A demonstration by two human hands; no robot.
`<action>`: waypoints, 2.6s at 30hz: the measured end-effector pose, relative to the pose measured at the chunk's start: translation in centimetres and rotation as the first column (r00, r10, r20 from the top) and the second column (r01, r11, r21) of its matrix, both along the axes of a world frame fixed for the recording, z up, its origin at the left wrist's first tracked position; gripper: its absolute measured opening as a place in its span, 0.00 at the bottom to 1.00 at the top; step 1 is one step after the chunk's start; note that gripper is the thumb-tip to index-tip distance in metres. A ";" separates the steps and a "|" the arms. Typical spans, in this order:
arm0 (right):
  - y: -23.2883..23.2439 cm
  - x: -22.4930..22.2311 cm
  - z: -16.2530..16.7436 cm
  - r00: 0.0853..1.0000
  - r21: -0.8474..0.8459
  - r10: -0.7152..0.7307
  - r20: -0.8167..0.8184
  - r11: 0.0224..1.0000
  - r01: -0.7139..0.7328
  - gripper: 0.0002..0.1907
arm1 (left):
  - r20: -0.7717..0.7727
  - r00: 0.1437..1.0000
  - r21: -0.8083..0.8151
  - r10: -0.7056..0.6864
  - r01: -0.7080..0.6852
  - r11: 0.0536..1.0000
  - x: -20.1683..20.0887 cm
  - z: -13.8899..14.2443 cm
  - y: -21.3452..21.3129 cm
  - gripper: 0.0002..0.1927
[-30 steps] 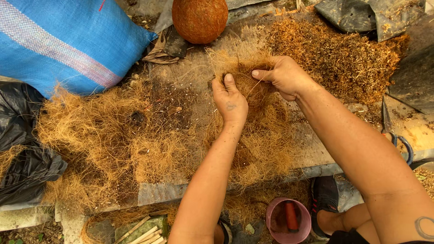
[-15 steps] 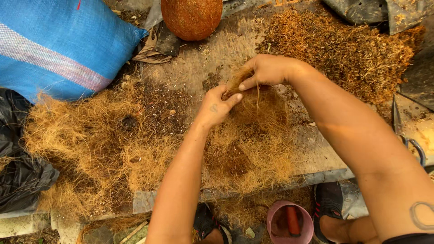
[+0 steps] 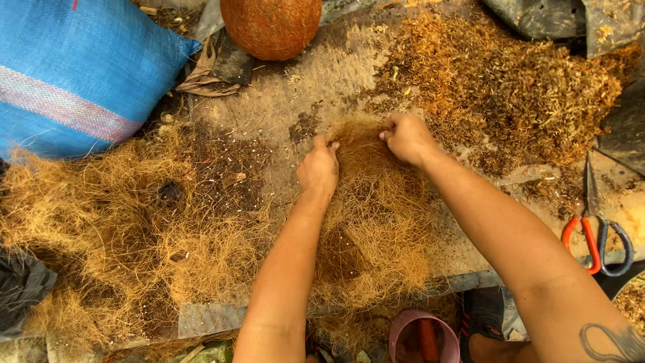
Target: The person gathers loose coconut coir fibers from a pile on a workbench, separates and fluffs them by hand, and forms them into a compact bundle. The person repeatedly picks up, shakes, and compresses the coir to prepare it for use.
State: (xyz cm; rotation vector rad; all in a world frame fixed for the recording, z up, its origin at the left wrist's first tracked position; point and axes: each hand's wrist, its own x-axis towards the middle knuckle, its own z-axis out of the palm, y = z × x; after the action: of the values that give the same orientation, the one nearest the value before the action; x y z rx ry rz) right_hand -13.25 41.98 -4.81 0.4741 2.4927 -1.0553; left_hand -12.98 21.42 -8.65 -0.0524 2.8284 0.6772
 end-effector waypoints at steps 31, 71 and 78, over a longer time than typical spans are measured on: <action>1.0 1.2 -1.5 0.988 -0.090 -0.091 0.123 0.991 0.102 0.15 | 0.212 0.831 -0.398 -0.514 0.554 0.731 4.9 2.7 3.0 0.56; -30.9 11.7 5.8 0.636 -0.019 0.615 -0.466 0.712 -0.702 0.28 | -0.483 0.637 0.635 0.601 -0.218 0.741 18.4 16.8 -44.8 0.26; -34.1 11.9 9.3 0.603 0.091 0.670 -0.433 0.698 -0.710 0.29 | 0.206 0.499 0.926 0.842 -0.378 -0.002 18.9 20.3 -46.1 0.33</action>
State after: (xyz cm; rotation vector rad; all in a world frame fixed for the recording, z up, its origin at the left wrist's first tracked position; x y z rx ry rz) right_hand -1.35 7.87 4.54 -0.8270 2.5782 -0.9864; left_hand 5.88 -24.67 11.67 -1.2417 1.9939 2.7160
